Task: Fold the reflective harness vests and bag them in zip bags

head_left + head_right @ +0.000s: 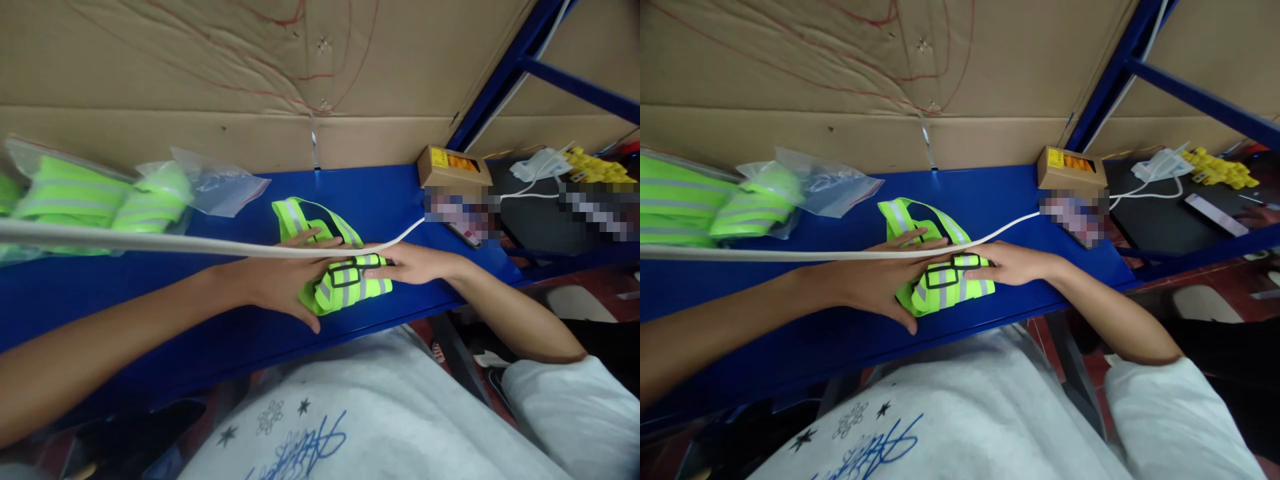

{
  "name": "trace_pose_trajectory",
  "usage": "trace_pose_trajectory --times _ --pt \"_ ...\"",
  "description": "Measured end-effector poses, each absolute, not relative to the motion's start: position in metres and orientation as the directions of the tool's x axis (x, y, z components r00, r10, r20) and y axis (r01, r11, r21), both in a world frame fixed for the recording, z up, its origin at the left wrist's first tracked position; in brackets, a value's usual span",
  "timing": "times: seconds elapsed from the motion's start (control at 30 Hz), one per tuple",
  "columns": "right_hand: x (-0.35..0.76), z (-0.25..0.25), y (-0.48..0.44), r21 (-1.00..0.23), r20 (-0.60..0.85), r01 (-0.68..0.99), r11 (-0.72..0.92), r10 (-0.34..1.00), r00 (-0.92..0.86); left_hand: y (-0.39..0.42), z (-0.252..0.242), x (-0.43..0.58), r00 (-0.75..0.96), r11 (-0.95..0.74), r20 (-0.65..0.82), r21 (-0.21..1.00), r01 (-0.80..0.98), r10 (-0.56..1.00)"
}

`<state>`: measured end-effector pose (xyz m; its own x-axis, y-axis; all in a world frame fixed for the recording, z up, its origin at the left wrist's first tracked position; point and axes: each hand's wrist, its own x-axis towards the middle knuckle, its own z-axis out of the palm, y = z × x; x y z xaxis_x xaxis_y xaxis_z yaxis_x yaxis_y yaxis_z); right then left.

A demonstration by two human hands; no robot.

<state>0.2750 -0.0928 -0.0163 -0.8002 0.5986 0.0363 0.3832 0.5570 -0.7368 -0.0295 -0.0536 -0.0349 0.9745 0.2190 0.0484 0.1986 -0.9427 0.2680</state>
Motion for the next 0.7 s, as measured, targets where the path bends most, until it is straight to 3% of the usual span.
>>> trace_pose_trajectory --times 0.13,0.3,0.43,0.53,0.63,0.7 --pt "0.275 -0.011 -0.079 -0.747 -0.022 0.359 0.559 0.519 -0.855 -0.060 -0.045 -0.033 0.976 -0.931 0.053 0.313 0.186 0.212" --pt "0.273 -0.011 -0.085 -0.672 -0.010 0.425 0.607 0.566 -0.825 -0.053 -0.054 -0.045 0.931 -0.893 0.189 0.393 0.220 0.312" --pt "0.273 -0.015 -0.096 -0.620 0.097 0.426 0.659 0.604 -0.791 -0.041 -0.050 -0.029 0.882 -0.941 0.385 0.300 0.160 0.272" --pt "0.274 -0.018 -0.102 -0.549 0.185 0.455 0.701 0.633 -0.752 -0.030 -0.052 -0.016 0.926 -0.957 0.313 0.258 0.130 0.210" --pt "0.274 -0.019 -0.107 -0.440 0.197 0.542 0.716 0.666 -0.720 -0.021 -0.060 -0.013 0.952 -0.940 0.217 0.311 0.140 0.214" --pt "0.273 -0.018 -0.110 -0.339 0.215 0.589 0.733 0.670 -0.710 -0.018 -0.063 -0.015 0.949 -0.936 0.232 0.326 0.129 0.211"
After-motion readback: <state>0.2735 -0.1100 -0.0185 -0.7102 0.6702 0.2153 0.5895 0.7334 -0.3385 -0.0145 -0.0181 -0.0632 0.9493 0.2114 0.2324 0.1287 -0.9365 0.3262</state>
